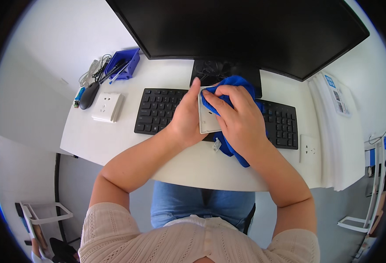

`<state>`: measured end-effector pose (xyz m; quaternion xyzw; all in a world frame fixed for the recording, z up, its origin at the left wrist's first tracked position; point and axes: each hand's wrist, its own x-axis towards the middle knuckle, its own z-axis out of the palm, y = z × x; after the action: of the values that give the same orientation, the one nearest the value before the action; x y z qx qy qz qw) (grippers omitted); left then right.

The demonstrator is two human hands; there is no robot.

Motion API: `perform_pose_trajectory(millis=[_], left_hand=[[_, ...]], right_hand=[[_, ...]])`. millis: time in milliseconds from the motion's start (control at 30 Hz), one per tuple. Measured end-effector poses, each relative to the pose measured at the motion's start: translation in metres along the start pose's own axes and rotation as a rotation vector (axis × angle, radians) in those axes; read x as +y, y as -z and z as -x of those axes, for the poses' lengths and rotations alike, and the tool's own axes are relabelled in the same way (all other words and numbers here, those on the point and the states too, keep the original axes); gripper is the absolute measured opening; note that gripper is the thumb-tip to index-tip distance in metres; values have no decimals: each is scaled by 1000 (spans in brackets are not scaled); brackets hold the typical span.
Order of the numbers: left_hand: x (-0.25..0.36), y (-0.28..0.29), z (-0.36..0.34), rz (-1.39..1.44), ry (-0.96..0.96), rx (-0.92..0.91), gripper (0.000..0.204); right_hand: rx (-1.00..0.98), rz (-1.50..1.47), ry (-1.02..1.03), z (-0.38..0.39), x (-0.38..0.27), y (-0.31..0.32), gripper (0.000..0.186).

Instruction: Cleaning and wiping down wall socket faceplates using a blue cloth.

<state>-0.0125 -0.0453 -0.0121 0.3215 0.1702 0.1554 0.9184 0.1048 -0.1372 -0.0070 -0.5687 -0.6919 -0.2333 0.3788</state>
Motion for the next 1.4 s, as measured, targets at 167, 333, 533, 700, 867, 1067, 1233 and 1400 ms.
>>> perform_pose_trajectory(millis=[167, 333, 533, 700, 867, 1067, 1233, 1400], left_hand=[[12, 3, -6, 68, -253, -176, 79], [28, 10, -9, -36, -422, -243, 83], [32, 9, -10, -43, -423, -201, 86], [25, 3, -4, -78, -348, -195, 85], [15, 3, -5, -245, -326, -153, 83], [33, 12, -10, -317, -471, -86, 85], [31, 8, -10, -252, -439, -86, 83], [24, 6, -7, -193, -360, -131, 80]], right_hand=[[-42, 16, -49, 2, -4, -1, 34], [-142, -134, -14, 2, -6, 0, 34], [-28, -81, -176, 1, 18, 14, 30], [146, -121, -201, -7, 16, 20, 33], [73, -47, -136, 0, 16, 1, 37], [-158, -43, -88, 6, 7, -10, 30], [-57, -137, -289, 5, 19, 4, 29], [38, -141, -189, 3, 26, 2, 31]])
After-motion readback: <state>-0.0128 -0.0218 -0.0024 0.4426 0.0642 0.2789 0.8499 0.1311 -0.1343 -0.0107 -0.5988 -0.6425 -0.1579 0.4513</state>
